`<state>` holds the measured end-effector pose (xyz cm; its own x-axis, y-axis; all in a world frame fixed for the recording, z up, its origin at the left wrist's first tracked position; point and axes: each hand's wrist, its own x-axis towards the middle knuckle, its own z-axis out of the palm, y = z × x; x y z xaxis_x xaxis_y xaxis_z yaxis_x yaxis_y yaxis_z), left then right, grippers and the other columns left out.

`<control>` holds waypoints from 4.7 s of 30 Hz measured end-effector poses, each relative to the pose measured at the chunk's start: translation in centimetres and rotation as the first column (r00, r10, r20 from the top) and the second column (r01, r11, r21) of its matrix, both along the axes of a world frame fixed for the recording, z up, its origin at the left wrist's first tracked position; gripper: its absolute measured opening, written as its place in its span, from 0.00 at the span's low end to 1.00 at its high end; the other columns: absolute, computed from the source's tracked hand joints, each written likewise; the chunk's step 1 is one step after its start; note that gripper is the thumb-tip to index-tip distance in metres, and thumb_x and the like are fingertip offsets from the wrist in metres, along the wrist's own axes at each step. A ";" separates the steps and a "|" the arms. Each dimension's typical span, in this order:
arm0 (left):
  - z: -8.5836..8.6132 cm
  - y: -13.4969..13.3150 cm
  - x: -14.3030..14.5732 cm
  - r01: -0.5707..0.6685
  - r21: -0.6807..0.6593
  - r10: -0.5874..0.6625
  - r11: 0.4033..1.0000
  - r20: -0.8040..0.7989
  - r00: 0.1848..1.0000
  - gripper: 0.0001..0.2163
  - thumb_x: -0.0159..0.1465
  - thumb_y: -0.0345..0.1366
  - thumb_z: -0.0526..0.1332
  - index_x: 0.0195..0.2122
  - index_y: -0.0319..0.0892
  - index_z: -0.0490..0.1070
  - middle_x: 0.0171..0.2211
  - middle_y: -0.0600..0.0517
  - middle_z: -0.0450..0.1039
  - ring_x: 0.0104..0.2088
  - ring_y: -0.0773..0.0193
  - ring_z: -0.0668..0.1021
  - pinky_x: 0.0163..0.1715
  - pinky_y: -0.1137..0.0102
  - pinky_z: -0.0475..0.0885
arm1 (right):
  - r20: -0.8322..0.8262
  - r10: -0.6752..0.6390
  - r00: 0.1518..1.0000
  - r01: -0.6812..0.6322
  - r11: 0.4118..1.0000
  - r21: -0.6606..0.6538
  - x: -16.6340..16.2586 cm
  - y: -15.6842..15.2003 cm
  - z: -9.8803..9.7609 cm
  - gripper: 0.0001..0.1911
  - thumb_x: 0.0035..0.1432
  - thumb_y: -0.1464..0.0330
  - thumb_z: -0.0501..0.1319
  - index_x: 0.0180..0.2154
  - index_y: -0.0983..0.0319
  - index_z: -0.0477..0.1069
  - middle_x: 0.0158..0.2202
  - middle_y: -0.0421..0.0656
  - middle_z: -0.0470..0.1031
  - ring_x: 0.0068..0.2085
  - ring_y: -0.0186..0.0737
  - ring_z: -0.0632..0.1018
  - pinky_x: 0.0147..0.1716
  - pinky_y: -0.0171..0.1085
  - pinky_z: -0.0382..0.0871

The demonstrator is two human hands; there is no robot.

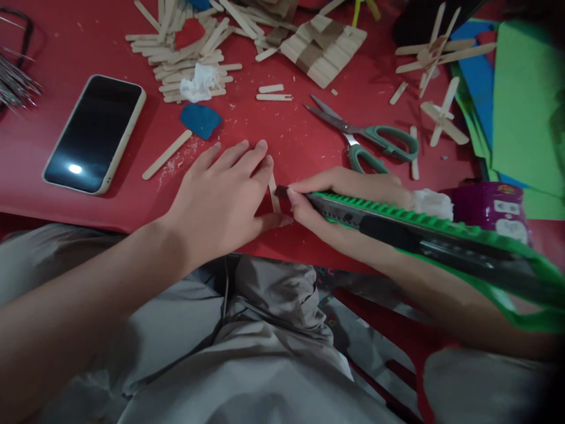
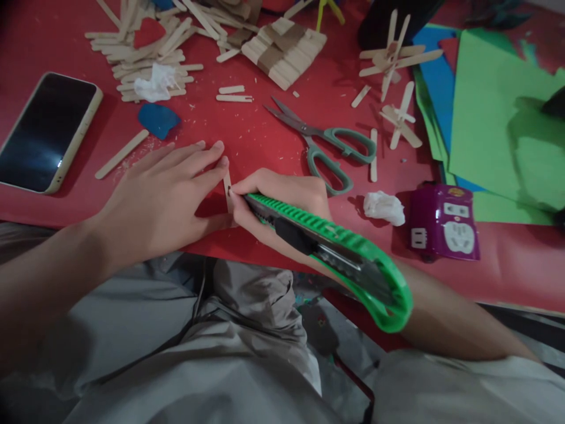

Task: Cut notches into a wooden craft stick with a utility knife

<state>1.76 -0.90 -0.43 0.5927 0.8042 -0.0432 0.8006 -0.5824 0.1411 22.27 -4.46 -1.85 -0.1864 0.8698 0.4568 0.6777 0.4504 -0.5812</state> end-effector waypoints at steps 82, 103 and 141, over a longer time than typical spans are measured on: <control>0.5 2.8 -3.1 0.115 -0.257 -0.100 0.959 0.072 0.992 0.33 0.70 0.55 0.69 0.76 0.57 0.73 0.85 0.52 0.55 0.81 0.29 0.64 0.79 0.34 0.63 | -0.251 0.449 0.857 -0.496 0.852 -0.167 1.8 2.9 -1.0 0.08 0.74 0.65 0.70 0.42 0.54 0.90 0.37 0.39 0.90 0.33 0.35 0.86 0.34 0.33 0.82; 0.1 2.8 -3.1 0.111 -0.271 -0.087 0.956 0.100 0.991 0.33 0.69 0.53 0.71 0.75 0.54 0.74 0.85 0.52 0.56 0.82 0.30 0.61 0.81 0.39 0.61 | -0.338 0.345 0.876 -0.433 0.871 -0.233 1.5 2.8 -0.8 0.05 0.71 0.66 0.73 0.40 0.55 0.90 0.36 0.39 0.91 0.34 0.37 0.88 0.36 0.33 0.85; 0.1 2.8 -3.2 0.121 -0.263 -0.098 0.957 0.098 0.990 0.33 0.71 0.56 0.66 0.76 0.57 0.72 0.85 0.53 0.55 0.81 0.30 0.63 0.79 0.34 0.64 | -0.306 0.360 0.881 -0.442 0.857 -0.265 1.7 2.8 -0.7 0.08 0.72 0.65 0.70 0.39 0.52 0.90 0.37 0.38 0.91 0.35 0.39 0.89 0.39 0.36 0.87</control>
<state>-1.47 1.92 -0.33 0.6873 0.6996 -0.1953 0.7128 -0.5979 0.3667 23.92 -1.69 -2.52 -0.4728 0.8466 0.2444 0.3010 0.4158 -0.8582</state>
